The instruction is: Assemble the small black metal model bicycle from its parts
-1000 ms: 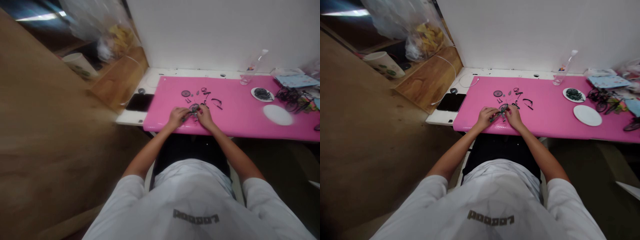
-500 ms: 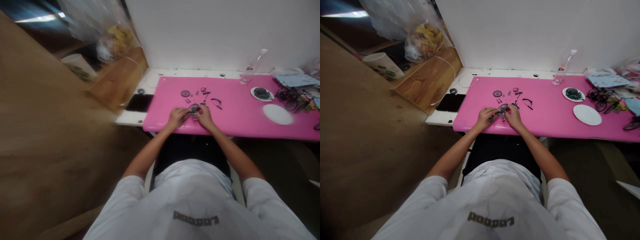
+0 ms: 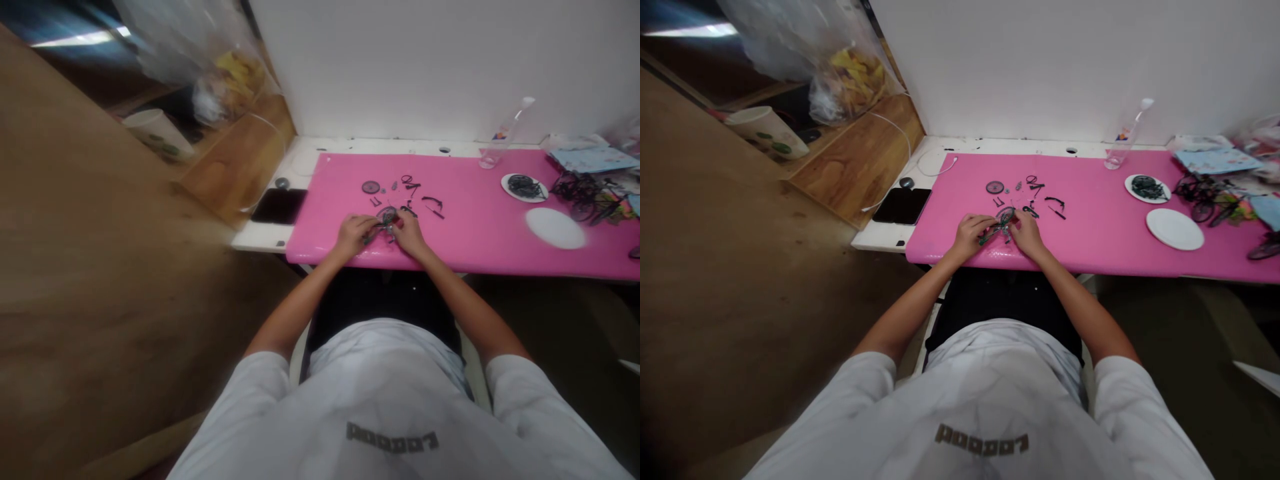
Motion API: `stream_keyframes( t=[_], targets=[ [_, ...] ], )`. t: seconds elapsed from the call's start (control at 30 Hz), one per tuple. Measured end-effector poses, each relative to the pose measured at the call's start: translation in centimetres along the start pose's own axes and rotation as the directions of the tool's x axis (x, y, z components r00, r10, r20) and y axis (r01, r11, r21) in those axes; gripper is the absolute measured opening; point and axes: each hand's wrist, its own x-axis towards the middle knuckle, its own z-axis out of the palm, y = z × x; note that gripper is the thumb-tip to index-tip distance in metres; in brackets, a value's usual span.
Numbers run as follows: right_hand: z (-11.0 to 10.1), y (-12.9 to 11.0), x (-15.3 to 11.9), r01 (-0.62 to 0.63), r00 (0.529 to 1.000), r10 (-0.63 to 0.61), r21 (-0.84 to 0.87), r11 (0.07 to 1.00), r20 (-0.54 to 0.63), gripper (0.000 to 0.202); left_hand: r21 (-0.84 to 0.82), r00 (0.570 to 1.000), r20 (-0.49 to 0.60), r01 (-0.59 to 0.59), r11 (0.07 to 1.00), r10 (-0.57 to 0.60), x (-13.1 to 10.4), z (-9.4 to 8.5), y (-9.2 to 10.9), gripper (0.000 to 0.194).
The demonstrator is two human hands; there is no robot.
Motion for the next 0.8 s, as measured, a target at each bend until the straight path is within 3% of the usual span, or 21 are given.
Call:
stream_keyframes(
  t=[0.17,0.47,0.67,0.8],
  targets=[
    [-0.1,-0.5,-0.1,-0.014,0.996,0.015,0.012,1.0,-0.088,0.018,0.01,1.0,0.018,0.01,1.0,-0.01,0.1,0.0,0.1,0.032],
    [0.4,1.0,0.0,0.053,0.995,-0.05,-0.039,0.998,0.085,0.032,-0.012,0.999,0.021,0.044,0.999,-0.044,0.2,-0.1,0.3,0.032],
    [0.1,-0.2,-0.1,-0.037,0.998,0.035,-0.032,0.999,-0.052,0.016,0.001,0.999,0.033,0.043,0.999,-0.043,0.3,-0.3,0.5,0.03],
    [0.0,-0.2,-0.1,-0.009,0.997,0.009,0.002,1.0,-0.077,0.015,-0.005,0.998,0.044,0.04,0.999,-0.039,0.3,-0.3,0.6,0.03]
  ],
)
